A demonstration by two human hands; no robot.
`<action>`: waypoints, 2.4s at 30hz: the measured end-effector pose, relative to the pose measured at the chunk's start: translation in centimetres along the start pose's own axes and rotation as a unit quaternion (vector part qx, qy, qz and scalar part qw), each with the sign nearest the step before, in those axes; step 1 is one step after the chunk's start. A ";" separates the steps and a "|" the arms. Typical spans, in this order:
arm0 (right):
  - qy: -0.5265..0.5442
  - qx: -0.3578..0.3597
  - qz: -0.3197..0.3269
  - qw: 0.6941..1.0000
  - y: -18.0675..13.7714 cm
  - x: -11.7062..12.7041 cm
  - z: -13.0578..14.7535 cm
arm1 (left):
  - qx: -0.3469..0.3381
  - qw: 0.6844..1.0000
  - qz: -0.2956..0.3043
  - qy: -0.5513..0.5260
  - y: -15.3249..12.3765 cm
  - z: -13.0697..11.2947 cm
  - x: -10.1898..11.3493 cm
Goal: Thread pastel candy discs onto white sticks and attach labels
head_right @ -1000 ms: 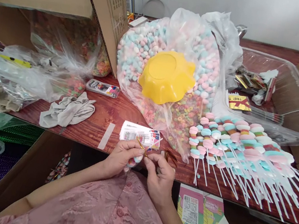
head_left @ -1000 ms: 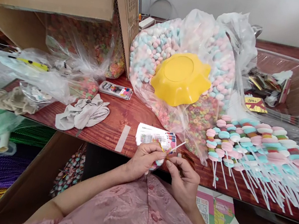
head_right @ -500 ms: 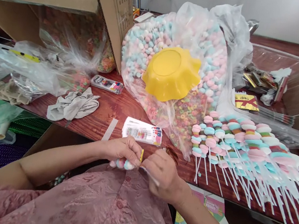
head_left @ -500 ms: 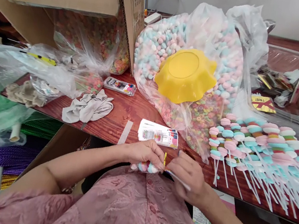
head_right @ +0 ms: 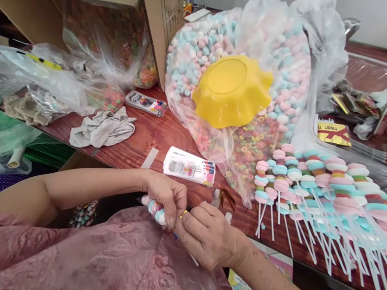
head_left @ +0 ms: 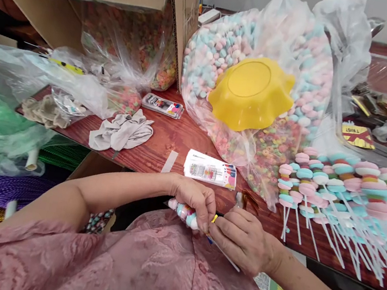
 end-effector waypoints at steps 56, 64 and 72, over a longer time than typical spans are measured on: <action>-0.135 -0.188 -0.073 0.970 2.8 -3.7 -4.6 | -0.372 0.848 -0.372 0.067 -5.7 0.5 -2.0; 0.651 -0.529 0.029 0.543 4.6 -8.0 -1.4 | -0.239 0.612 -0.525 0.542 -10.1 1.0 -6.2; 0.478 -0.520 -0.005 0.708 3.1 -8.1 0.1 | 0.234 0.601 -0.614 0.455 -20.6 9.1 -3.2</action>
Point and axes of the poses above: each hand's wrist, its own y-axis towards the middle knuckle, its own x-axis out of the back of the hand, z = x × y, the point moved 3 cm from there along y, towards the middle knuckle, and after that the axes turned 10 degrees about -y, right-handed, at the moved point
